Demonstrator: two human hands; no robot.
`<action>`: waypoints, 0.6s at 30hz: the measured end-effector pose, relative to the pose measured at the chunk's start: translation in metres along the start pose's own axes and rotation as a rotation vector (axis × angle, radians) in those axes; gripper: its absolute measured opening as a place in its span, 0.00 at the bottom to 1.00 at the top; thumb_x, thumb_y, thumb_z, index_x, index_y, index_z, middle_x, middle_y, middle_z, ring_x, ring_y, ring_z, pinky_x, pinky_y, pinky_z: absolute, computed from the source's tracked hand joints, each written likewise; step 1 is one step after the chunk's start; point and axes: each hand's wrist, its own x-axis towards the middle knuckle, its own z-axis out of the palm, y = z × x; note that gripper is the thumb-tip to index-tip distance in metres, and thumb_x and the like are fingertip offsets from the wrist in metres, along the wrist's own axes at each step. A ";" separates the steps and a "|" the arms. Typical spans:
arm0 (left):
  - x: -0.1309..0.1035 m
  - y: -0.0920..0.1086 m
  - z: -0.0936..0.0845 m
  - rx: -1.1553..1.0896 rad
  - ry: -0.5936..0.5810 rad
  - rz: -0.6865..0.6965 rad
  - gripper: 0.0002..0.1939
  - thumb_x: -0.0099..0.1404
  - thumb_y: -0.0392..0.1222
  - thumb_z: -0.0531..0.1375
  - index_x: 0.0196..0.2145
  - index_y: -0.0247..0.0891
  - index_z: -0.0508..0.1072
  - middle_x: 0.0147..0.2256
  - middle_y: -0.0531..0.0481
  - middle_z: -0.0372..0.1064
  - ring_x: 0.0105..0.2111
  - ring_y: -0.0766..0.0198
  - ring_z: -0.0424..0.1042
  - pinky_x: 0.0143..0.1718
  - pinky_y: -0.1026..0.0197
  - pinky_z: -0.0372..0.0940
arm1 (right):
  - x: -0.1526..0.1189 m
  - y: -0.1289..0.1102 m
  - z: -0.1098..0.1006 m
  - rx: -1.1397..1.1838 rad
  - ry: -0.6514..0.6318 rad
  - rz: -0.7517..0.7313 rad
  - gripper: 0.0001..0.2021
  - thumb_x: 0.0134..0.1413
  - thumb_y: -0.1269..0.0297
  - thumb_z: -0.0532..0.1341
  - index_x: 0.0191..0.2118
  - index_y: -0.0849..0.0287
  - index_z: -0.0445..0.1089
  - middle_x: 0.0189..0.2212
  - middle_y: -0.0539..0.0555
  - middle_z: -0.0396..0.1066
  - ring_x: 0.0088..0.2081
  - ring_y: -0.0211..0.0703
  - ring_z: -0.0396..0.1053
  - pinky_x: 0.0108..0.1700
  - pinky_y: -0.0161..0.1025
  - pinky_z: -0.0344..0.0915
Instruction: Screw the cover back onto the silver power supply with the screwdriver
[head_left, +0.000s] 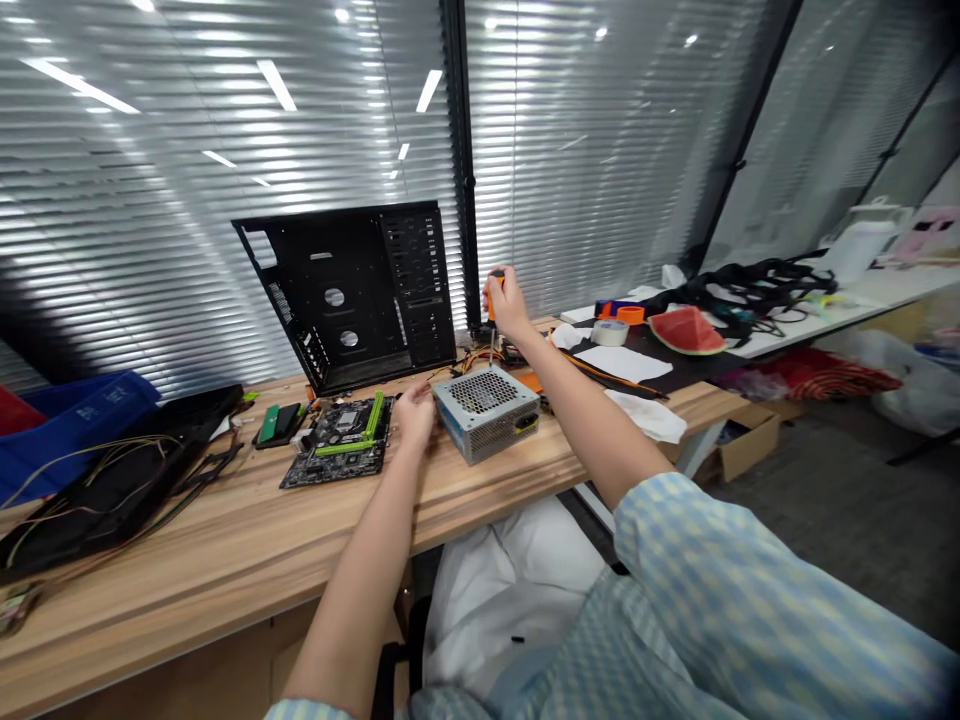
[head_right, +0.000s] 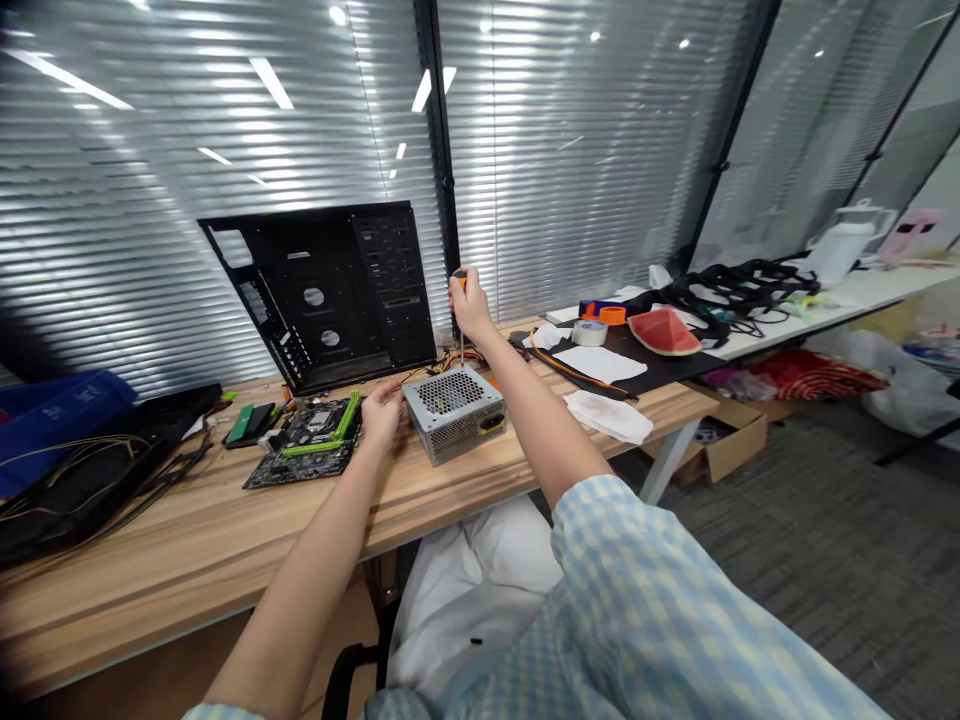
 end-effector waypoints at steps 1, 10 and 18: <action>0.000 0.000 0.000 -0.018 -0.002 -0.004 0.19 0.60 0.30 0.56 0.49 0.32 0.75 0.47 0.39 0.77 0.47 0.59 0.77 0.52 0.57 0.70 | -0.001 -0.001 0.000 0.014 0.002 0.008 0.30 0.53 0.28 0.47 0.42 0.52 0.55 0.27 0.47 0.62 0.24 0.37 0.63 0.29 0.38 0.64; -0.001 -0.002 -0.002 -0.058 0.002 -0.017 0.21 0.57 0.29 0.55 0.47 0.31 0.76 0.48 0.38 0.76 0.48 0.58 0.76 0.55 0.55 0.69 | -0.003 0.001 0.008 -0.114 0.062 -0.002 0.28 0.58 0.31 0.46 0.46 0.53 0.55 0.27 0.48 0.63 0.26 0.41 0.65 0.36 0.45 0.67; -0.001 -0.003 -0.001 -0.034 0.003 0.000 0.21 0.57 0.29 0.55 0.47 0.34 0.76 0.48 0.40 0.77 0.47 0.58 0.77 0.52 0.56 0.70 | -0.007 -0.002 0.013 -0.183 0.113 -0.019 0.23 0.62 0.38 0.45 0.47 0.53 0.55 0.31 0.52 0.65 0.32 0.45 0.67 0.41 0.46 0.66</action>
